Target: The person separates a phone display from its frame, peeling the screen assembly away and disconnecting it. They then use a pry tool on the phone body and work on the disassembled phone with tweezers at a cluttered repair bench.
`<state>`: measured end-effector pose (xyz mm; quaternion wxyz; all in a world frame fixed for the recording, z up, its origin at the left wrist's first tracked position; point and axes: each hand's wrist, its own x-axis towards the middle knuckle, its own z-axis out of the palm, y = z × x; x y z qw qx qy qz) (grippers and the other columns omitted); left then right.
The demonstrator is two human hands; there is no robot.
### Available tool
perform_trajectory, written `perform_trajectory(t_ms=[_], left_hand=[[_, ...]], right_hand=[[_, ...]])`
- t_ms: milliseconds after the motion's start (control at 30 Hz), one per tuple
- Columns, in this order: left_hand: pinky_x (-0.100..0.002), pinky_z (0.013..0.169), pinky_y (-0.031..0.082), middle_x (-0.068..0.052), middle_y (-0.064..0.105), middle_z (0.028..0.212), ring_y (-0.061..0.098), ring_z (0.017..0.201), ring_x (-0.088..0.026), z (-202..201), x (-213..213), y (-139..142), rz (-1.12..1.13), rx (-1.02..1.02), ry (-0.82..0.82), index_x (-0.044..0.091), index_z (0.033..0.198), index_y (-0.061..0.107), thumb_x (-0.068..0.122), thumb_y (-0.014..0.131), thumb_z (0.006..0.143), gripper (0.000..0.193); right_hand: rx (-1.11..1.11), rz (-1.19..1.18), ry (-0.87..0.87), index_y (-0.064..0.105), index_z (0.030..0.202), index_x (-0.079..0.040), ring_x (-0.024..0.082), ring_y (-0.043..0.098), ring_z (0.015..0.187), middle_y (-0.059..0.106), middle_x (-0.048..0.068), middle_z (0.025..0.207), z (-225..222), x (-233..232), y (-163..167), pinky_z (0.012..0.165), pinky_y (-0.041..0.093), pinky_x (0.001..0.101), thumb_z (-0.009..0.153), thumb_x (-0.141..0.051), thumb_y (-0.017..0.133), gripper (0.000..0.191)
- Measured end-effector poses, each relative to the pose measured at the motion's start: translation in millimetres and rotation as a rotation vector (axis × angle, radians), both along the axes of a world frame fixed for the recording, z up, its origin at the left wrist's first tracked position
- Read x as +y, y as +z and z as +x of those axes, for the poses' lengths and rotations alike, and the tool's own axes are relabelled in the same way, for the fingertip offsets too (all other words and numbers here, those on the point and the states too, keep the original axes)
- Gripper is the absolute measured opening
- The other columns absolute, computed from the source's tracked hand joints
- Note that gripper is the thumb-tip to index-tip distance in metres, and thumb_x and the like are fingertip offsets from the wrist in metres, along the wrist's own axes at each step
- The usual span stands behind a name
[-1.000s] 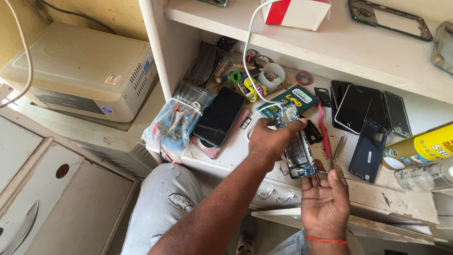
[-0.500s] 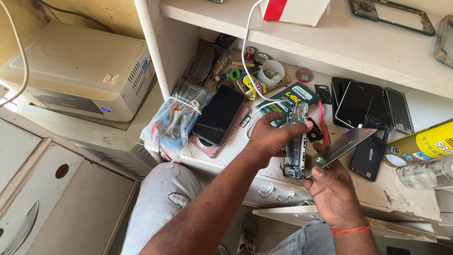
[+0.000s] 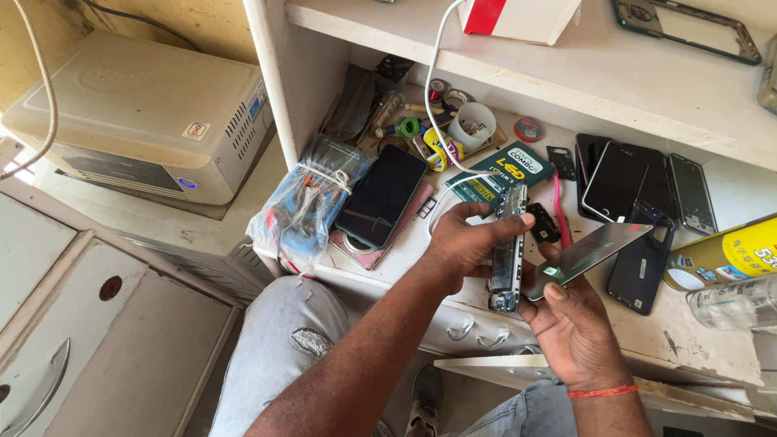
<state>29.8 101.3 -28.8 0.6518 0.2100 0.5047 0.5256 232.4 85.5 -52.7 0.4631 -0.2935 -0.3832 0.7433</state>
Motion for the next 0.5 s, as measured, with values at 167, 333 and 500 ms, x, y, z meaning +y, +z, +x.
perform_trajectory(t_ms=[167,333,500], left_hand=[[-0.048,0.081,0.060,-0.014,0.071,0.104,0.072,0.091,-0.027,-6.9,0.5,-15.7,0.052,-0.209,-0.073,0.008,0.144,0.046,0.032,0.090,0.064,0.094],[-0.044,0.081,0.057,-0.007,0.068,0.108,0.066,0.097,-0.023,-10.0,-2.1,-39.9,0.206,-0.395,-0.107,0.011,0.145,0.051,0.023,0.088,0.073,0.082],[-0.042,0.087,0.056,-0.007,0.067,0.114,0.066,0.104,-0.020,-12.3,-5.9,-56.4,0.352,-0.532,-0.086,0.009,0.147,0.051,0.016,0.083,0.081,0.074]], right_hand=[[-0.046,0.055,0.041,0.046,0.147,-0.008,0.033,0.055,0.134,0.063,0.017,0.141,1.1,-2.8,3.2,0.104,0.047,0.0543,0.085,-0.010,0.071,0.067],[-0.103,0.177,-0.010,0.037,0.159,-0.003,0.034,0.050,0.148,0.052,0.018,0.133,-0.8,-9.9,2.9,0.114,0.044,0.0490,0.086,0.005,0.069,0.080],[-0.272,0.183,-0.096,0.034,0.158,-0.006,0.033,0.056,0.132,0.053,0.027,0.146,-5.6,-19.8,3.4,0.105,0.050,0.0432,0.079,0.011,0.067,0.087]])
